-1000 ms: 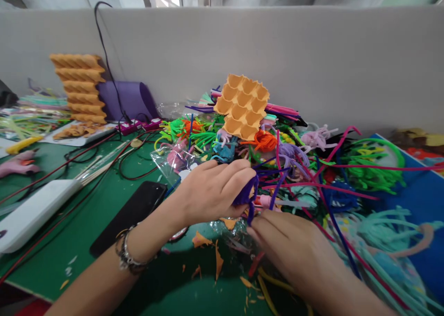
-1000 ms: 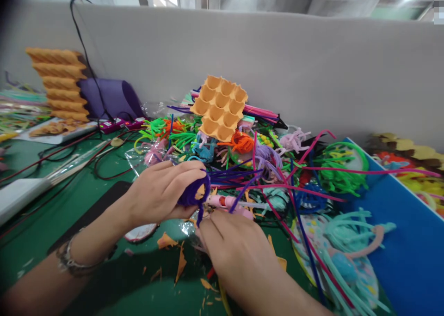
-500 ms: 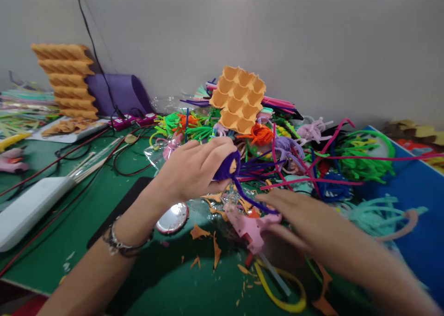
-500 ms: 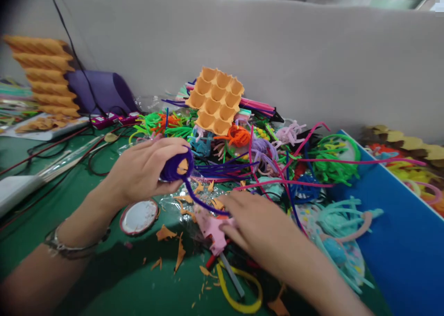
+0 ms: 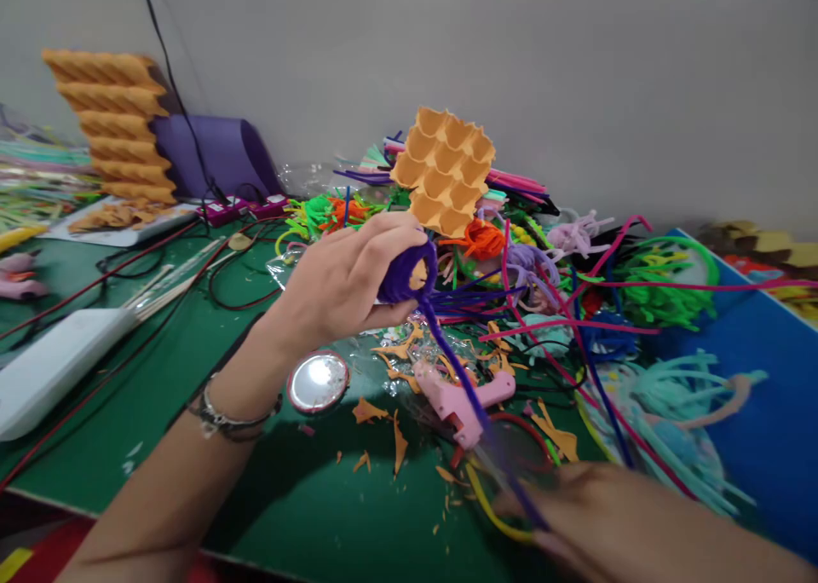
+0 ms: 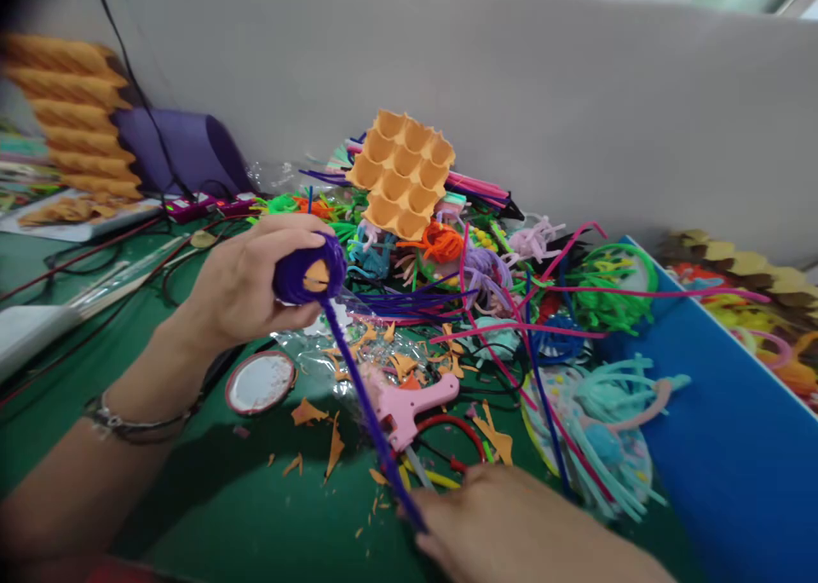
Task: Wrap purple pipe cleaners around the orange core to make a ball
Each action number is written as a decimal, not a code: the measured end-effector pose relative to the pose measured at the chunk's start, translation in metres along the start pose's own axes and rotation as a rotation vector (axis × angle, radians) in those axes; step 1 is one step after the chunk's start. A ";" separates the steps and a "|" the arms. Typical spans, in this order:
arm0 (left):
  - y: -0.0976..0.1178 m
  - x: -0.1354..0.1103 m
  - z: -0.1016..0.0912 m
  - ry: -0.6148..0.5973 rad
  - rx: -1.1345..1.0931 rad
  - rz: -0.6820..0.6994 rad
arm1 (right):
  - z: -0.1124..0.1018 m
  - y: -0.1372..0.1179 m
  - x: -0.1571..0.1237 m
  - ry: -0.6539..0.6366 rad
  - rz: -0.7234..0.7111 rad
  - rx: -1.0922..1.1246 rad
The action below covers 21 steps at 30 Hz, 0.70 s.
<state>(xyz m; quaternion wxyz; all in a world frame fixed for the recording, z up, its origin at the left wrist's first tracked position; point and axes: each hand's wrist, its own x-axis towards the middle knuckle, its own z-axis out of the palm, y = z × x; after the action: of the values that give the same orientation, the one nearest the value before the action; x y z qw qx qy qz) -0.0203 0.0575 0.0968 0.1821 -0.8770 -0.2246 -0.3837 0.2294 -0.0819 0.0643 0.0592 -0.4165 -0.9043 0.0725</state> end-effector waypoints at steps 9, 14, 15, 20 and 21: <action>0.023 0.004 0.014 -0.079 -0.102 0.095 | 0.065 -0.080 0.072 -0.357 -0.098 0.055; 0.032 0.004 0.011 -0.048 -0.094 0.160 | 0.057 -0.096 0.094 -0.365 -0.166 0.222; 0.033 0.005 0.010 -0.040 -0.088 0.163 | 0.051 -0.093 0.095 -0.361 -0.202 0.243; 0.032 0.004 0.005 0.054 0.048 0.306 | -0.005 -0.051 0.074 -0.302 -0.361 0.170; 0.031 0.004 0.004 0.083 0.071 0.336 | -0.017 -0.038 0.067 -0.291 -0.317 0.137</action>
<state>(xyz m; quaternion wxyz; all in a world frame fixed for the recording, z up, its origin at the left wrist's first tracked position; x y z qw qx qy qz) 0.0010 0.0345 0.0926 0.2834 -0.8787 -0.0807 -0.3755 0.1603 -0.0538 0.0910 -0.0329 -0.2496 -0.9503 0.1830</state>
